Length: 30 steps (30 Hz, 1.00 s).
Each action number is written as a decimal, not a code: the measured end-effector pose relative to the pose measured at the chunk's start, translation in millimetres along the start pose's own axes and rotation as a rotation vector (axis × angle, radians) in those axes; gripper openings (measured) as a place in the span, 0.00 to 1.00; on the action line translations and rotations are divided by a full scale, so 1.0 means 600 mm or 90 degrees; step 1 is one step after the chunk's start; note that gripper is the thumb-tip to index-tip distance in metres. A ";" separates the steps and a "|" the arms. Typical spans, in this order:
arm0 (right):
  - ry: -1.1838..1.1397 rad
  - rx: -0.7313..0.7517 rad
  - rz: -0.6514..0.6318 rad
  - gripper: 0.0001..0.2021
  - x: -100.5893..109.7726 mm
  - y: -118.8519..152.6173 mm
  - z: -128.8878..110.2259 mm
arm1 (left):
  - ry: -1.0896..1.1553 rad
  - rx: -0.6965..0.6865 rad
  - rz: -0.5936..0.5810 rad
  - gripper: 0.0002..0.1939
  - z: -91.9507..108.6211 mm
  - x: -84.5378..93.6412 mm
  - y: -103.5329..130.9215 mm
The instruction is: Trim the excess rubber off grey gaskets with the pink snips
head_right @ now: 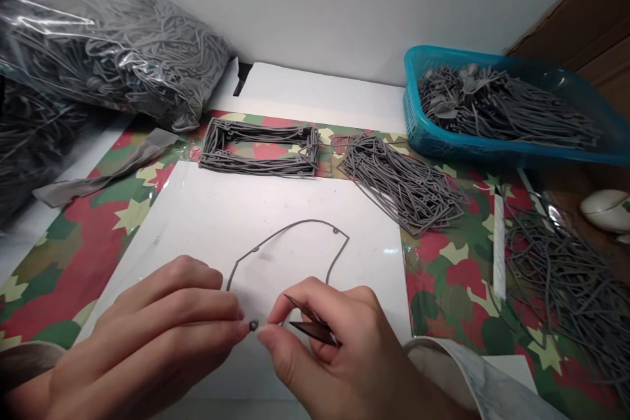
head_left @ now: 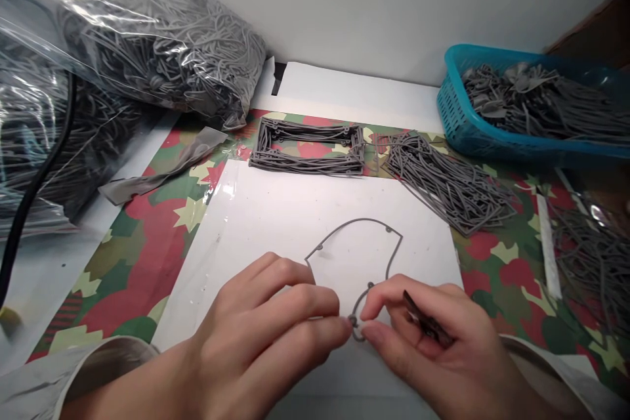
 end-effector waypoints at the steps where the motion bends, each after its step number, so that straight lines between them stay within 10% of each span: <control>1: 0.019 -0.007 0.003 0.04 -0.001 -0.001 -0.001 | -0.009 -0.003 -0.005 0.08 0.001 0.000 -0.001; 18: -0.053 -0.208 -0.006 0.05 -0.004 -0.007 -0.013 | -0.012 0.021 -0.023 0.10 0.003 -0.003 -0.004; 30: 0.026 -0.011 -0.029 0.04 -0.005 -0.008 -0.001 | -0.089 0.002 -0.048 0.11 0.010 -0.009 -0.003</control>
Point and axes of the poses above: each hand's wrist, its own y-axis away from the middle knuckle, its own x-axis out of the back of the hand, z = x × y, the point moved 4 cm from there along -y, towards the middle knuckle, and after that the axes turned 9 degrees about x, right-handed, at the moved point
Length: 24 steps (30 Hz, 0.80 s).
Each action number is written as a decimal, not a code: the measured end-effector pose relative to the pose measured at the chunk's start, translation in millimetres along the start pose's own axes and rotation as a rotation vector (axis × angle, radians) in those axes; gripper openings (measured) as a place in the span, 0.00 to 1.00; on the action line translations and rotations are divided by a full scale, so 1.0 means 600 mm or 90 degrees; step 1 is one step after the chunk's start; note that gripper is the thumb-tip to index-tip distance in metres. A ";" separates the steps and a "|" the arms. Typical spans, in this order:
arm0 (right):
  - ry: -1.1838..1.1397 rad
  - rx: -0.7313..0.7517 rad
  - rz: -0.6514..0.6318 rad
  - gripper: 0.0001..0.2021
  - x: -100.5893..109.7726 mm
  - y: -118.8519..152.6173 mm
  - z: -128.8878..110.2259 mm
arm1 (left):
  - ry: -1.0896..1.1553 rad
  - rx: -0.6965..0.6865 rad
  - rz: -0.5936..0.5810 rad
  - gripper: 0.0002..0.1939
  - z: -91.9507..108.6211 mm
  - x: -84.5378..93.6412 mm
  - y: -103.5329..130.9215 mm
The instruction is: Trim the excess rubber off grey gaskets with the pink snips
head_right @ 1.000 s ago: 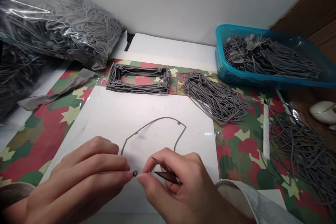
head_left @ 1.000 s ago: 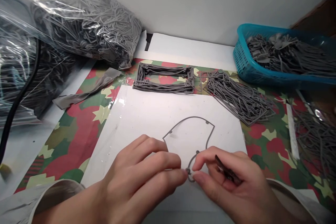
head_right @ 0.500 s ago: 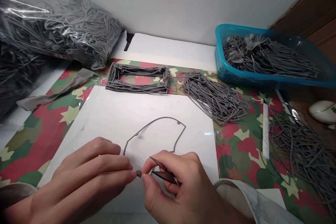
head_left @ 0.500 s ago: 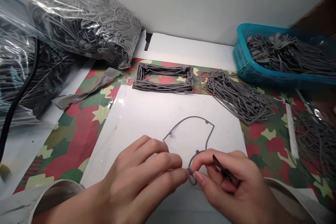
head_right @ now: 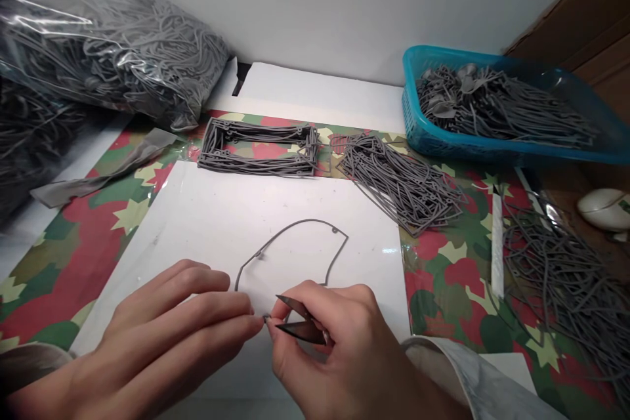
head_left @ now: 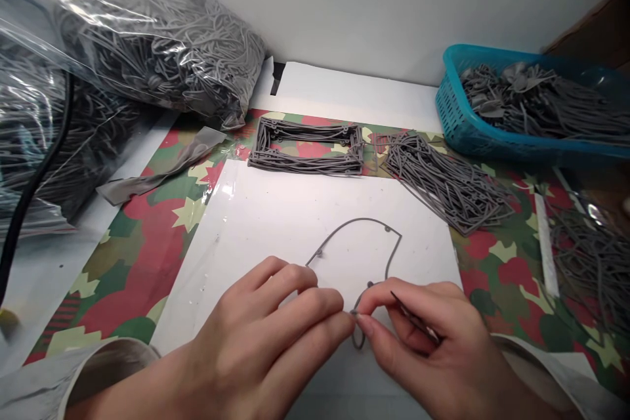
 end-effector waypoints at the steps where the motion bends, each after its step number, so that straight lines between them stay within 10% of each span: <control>1: 0.007 0.012 0.002 0.05 0.000 0.000 0.001 | -0.004 -0.001 0.000 0.12 0.001 -0.001 0.000; 24: 0.007 -0.014 0.002 0.06 -0.007 0.002 0.002 | -0.060 -0.014 0.047 0.11 0.003 -0.007 0.004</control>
Point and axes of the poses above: each hand's wrist, its own y-axis away from the middle knuckle, its own x-axis out of the back of the hand, z = x × y, the point moved 4 cm from there along -y, towards the middle knuckle, and after that the axes turned 9 degrees about x, right-handed, at the moved point
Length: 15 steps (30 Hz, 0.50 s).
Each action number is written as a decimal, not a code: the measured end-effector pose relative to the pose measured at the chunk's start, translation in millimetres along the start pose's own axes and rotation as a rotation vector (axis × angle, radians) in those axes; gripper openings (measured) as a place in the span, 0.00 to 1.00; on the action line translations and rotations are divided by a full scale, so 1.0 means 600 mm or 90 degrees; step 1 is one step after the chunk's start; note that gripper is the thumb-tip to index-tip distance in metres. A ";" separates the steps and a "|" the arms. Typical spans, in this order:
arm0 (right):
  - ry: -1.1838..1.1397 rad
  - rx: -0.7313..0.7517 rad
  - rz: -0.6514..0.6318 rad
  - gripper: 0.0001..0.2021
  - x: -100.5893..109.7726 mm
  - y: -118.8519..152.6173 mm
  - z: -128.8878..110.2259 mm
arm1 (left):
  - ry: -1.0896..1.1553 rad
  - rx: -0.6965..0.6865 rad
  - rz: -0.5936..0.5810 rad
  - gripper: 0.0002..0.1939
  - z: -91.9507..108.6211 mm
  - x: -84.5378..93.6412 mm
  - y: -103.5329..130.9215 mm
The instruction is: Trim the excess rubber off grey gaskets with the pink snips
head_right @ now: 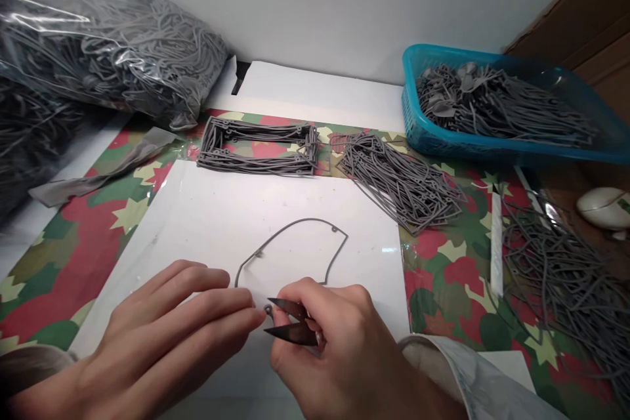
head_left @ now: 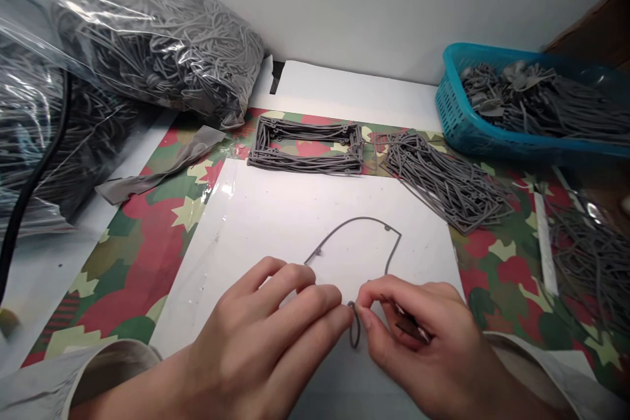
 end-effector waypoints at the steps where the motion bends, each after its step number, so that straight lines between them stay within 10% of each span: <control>1: 0.004 -0.001 0.000 0.06 0.000 0.000 0.000 | 0.000 0.000 0.002 0.11 0.000 0.000 0.000; 15: 0.038 0.034 0.024 0.05 0.005 -0.004 -0.004 | 0.006 -0.003 0.003 0.10 -0.004 -0.002 -0.002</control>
Point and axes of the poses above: each hand's wrist, its own y-axis away from the middle knuckle, its own x-axis out of the back of the hand, z = x × y, the point moved 4 cm from there along -y, towards the middle knuckle, and after that the axes turned 9 degrees about x, right-handed, at the moved point
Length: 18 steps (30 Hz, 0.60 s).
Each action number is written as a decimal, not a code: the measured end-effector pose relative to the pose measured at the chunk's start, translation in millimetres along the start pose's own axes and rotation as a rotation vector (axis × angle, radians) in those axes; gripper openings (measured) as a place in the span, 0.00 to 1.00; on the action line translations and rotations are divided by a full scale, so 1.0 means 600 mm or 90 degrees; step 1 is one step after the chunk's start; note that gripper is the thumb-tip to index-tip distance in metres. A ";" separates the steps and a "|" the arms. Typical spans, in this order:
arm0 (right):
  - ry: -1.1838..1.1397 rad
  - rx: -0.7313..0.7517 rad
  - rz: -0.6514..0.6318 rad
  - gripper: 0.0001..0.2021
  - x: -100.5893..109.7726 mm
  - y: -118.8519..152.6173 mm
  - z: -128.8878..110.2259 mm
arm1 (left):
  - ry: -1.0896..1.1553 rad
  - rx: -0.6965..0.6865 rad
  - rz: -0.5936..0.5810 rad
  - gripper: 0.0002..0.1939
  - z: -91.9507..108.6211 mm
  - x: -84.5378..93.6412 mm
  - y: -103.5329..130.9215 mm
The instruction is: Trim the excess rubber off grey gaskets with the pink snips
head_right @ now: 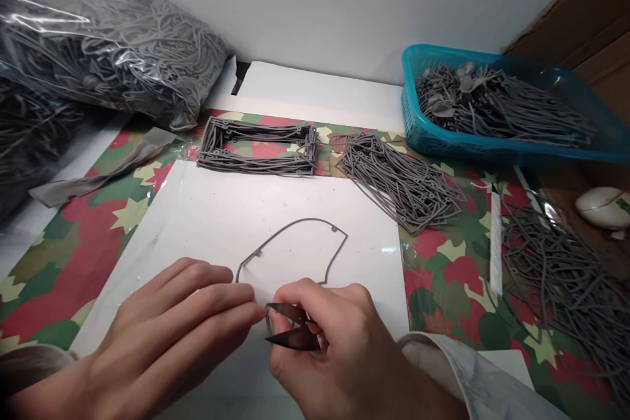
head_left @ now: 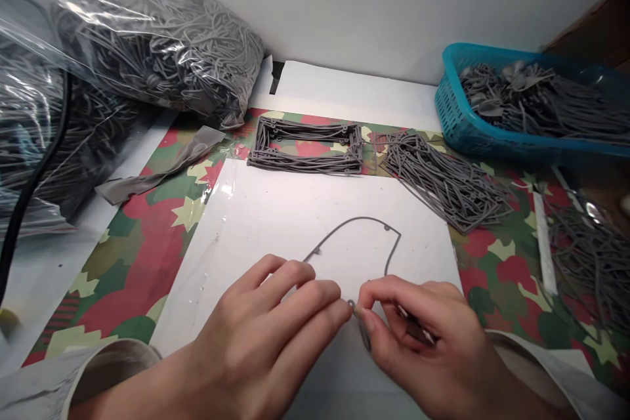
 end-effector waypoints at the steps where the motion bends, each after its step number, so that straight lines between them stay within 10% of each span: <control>1: 0.000 0.010 0.006 0.06 0.001 -0.001 -0.001 | 0.000 0.001 -0.002 0.10 0.000 0.000 -0.001; 18: -0.025 -0.066 0.069 0.08 0.012 0.002 -0.006 | -0.008 0.001 0.028 0.11 -0.006 -0.012 0.001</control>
Point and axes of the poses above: each hand's wrist, its own y-axis away from the middle knuckle, its own x-axis out of the back of the hand, z = x × y, the point moved 4 cm from there along -y, towards the middle knuckle, and after that the axes turned 9 degrees about x, right-handed, at the moved point
